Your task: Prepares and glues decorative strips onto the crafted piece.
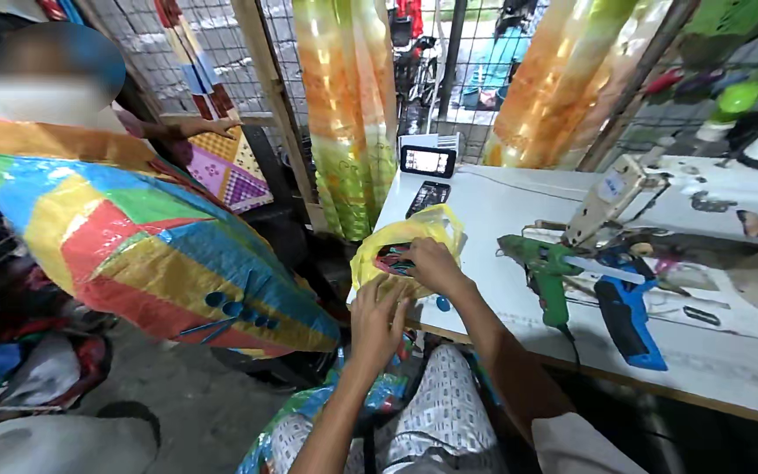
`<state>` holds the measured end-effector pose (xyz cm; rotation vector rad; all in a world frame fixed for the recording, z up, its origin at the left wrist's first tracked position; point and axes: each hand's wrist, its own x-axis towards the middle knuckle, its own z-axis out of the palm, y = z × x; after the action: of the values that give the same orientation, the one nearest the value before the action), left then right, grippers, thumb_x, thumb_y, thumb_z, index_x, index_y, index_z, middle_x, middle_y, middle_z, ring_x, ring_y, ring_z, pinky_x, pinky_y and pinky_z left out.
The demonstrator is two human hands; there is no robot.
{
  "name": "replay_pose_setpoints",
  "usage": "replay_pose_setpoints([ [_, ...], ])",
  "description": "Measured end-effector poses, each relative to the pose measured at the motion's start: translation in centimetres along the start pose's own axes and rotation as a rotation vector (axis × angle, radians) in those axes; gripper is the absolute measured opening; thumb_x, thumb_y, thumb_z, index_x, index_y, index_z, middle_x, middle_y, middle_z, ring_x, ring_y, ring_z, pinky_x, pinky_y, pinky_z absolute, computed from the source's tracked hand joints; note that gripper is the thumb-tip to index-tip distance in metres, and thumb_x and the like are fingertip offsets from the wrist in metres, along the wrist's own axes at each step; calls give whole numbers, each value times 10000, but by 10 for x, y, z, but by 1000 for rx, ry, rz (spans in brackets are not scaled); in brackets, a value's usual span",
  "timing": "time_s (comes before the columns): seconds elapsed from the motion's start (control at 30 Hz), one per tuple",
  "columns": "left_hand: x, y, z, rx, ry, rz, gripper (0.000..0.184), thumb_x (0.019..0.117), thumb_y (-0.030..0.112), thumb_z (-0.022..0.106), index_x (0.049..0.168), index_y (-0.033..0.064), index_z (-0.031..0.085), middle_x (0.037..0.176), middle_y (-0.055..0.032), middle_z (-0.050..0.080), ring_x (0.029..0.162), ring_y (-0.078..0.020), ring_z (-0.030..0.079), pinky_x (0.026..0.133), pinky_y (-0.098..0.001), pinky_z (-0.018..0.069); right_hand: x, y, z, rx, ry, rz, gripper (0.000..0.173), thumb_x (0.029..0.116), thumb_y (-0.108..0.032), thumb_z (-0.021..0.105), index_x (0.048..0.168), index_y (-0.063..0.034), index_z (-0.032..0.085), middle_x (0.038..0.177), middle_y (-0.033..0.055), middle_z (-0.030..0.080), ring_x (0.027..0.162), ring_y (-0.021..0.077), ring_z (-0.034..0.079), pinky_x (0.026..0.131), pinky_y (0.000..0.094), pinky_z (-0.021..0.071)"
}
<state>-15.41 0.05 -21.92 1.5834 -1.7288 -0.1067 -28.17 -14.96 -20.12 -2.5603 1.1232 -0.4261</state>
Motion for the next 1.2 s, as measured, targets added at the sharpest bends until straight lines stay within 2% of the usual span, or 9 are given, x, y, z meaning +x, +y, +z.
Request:
replay_pose_setpoints([
  [0.07, 25, -4, 4, 117, -189, -138, 385, 1066, 344, 512, 1319, 120, 698, 1544, -220, 458, 1448, -447, 379, 1139, -640, 309, -2, -5, -1, 4, -15, 66, 297, 913, -79, 741, 1209, -62, 732, 1247, 261, 625, 1233, 468, 542, 1006, 654, 415],
  [0.13, 36, -13, 13, 172, -299, -226, 438, 1073, 391, 484, 1357, 111, 664, 1587, -217, 402, 1500, -429, 303, 1173, -632, 262, -4, -2, 0, 19, -19, 93, 292, 940, -114, 718, 1228, -74, 728, 1273, 258, 618, 1259, 460, 528, 1017, 654, 406],
  [0.2, 34, -20, 20, 160, -310, -243, 459, 1064, 410, 495, 1370, 105, 653, 1579, -209, 421, 1484, -407, 349, 1168, -621, 295, -4, 3, 2, 24, -15, 92, 280, 967, -154, 697, 1237, -86, 730, 1279, 254, 621, 1256, 460, 535, 1012, 658, 409],
  [0.3, 25, -29, 26, 117, -266, -254, 459, 1060, 411, 495, 1388, 124, 639, 1588, -173, 425, 1456, -370, 413, 1148, -602, 346, 2, 2, 8, 4, 14, 58, 238, 957, -114, 698, 1182, -50, 744, 1228, 261, 647, 1198, 475, 569, 1001, 667, 425],
  [0.4, 23, -30, 25, 89, -277, -260, 461, 1072, 406, 470, 1400, 124, 627, 1619, -144, 389, 1482, -349, 379, 1162, -599, 324, 5, -2, 11, -72, 7, 14, 186, 959, -70, 673, 1113, 13, 737, 1179, 288, 658, 1189, 503, 572, 997, 695, 409],
  [0.53, 22, -35, 29, 33, -271, -237, 455, 1070, 391, 479, 1393, 109, 630, 1623, -145, 383, 1479, -348, 385, 1160, -580, 332, 1, -2, 9, -113, -3, 4, 188, 975, -71, 644, 1096, 48, 725, 1154, 307, 661, 1180, 521, 573, 993, 704, 396],
  [0.73, 24, -24, 36, -13, -318, -225, 477, 1059, 405, 506, 1421, 109, 603, 1640, -151, 349, 1477, -331, 389, 1179, -549, 305, -1, 7, -3, -141, -55, 109, 226, 990, -108, 646, 1159, 27, 713, 1202, 301, 650, 1229, 512, 545, 1005, 704, 376],
  [0.87, 18, -31, 38, -31, -272, -200, 480, 1045, 437, 532, 1410, 137, 618, 1637, -131, 363, 1470, -328, 398, 1183, -543, 298, -9, 8, -3, -133, -31, 79, 224, 1003, -106, 631, 1168, 18, 715, 1198, 295, 656, 1214, 509, 559, 1001, 704, 384],
  [1.2, 2, -36, 32, -33, -171, -261, 508, 1040, 461, 532, 1399, 114, 626, 1619, -152, 388, 1452, -352, 419, 1179, -550, 303, -4, 2, 20, -98, 79, -15, 216, 1009, -108, 610, 1145, -10, 746, 1183, 285, 667, 1197, 493, 580, 990, 683, 413],
])
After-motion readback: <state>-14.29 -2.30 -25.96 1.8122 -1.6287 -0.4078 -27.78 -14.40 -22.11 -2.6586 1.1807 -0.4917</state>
